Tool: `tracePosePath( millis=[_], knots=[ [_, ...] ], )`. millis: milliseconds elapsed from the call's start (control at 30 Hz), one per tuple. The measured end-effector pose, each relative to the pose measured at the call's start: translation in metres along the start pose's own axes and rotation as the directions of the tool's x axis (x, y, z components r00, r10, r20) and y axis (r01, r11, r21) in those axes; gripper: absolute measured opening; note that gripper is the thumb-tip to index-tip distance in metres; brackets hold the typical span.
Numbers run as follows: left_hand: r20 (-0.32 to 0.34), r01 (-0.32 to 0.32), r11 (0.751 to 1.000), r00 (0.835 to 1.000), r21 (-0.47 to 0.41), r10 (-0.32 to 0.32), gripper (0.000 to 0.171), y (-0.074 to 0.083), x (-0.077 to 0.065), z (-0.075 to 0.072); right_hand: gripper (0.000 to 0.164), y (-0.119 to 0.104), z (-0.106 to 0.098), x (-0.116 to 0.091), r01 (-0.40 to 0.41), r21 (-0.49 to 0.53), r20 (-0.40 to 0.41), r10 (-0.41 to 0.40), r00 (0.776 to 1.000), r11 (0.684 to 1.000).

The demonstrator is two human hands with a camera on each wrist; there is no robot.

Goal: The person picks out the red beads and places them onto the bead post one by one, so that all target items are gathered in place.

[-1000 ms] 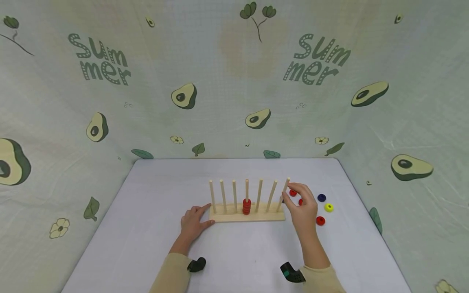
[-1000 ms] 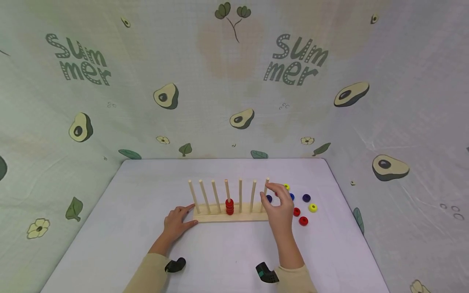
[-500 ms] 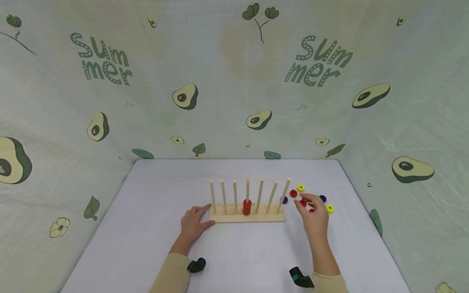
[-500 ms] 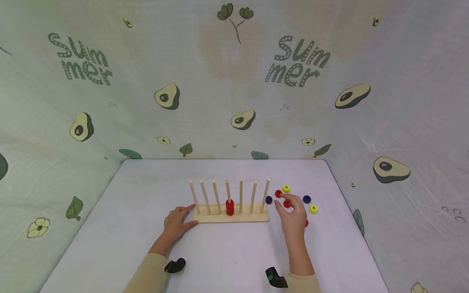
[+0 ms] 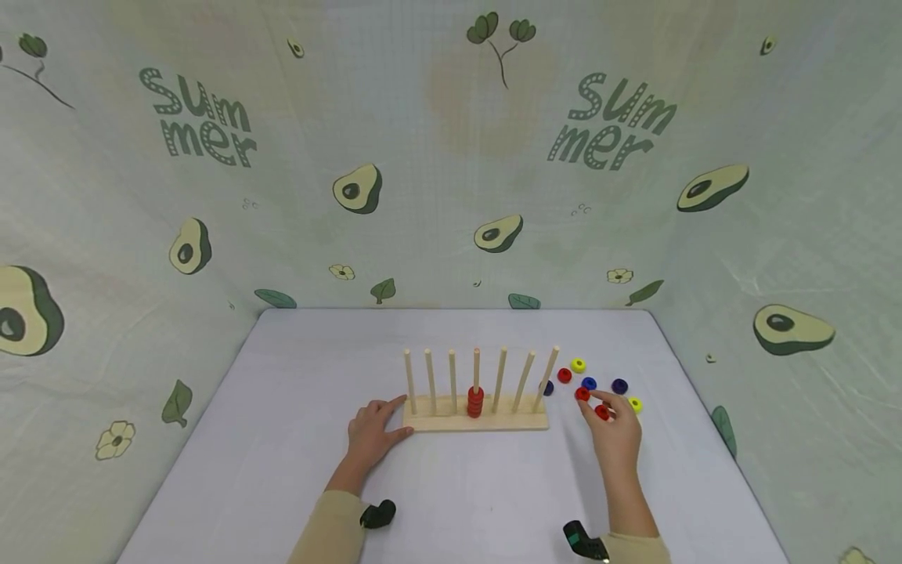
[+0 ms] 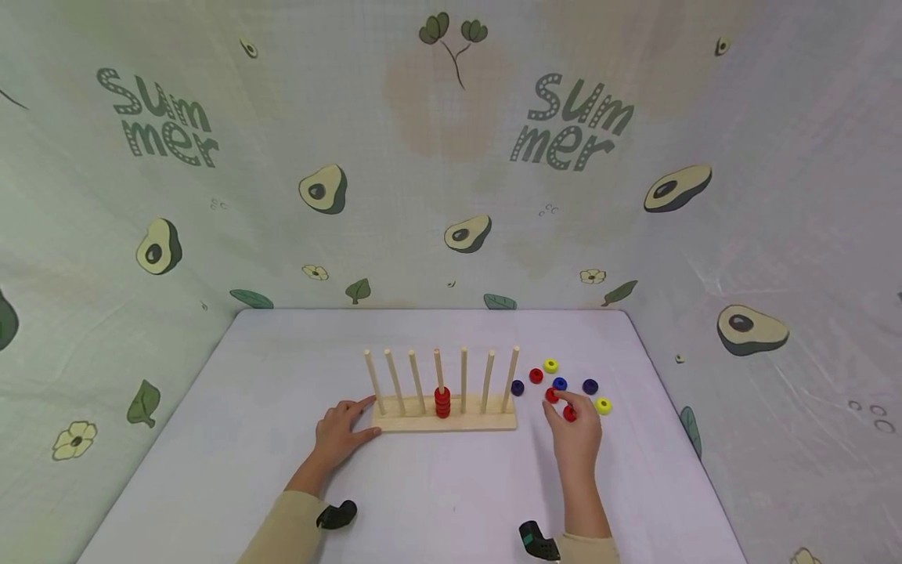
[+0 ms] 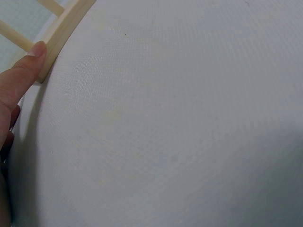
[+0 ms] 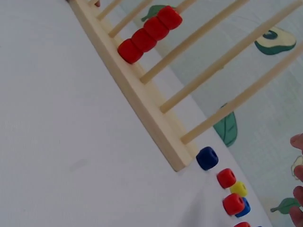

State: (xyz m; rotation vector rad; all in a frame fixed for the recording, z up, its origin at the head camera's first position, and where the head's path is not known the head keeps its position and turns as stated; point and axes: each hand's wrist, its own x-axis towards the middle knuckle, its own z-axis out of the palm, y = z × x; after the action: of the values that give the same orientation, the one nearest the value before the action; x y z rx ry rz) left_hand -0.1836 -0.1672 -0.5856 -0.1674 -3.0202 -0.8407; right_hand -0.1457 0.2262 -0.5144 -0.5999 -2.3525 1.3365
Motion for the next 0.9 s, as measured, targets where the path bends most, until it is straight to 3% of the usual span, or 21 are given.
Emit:
tracePosePath(
  millis=[267, 900],
  knots=[
    [-0.013, -0.005, 1.000, 1.000, -0.006, 0.005, 0.065, -0.001, -0.001, 0.003, 0.025, 0.020, -0.002, 0.002, 0.005, -0.033, -0.069, -0.007, 0.998, 0.999],
    [-0.025, -0.016, 1.000, 1.000, -0.020, 0.016, 0.065, -0.003, -0.001, 0.002, 0.033, 0.046, -0.006, 0.004, -0.107, -0.093, -0.061, 0.102, 0.993, 0.990]
  ],
)
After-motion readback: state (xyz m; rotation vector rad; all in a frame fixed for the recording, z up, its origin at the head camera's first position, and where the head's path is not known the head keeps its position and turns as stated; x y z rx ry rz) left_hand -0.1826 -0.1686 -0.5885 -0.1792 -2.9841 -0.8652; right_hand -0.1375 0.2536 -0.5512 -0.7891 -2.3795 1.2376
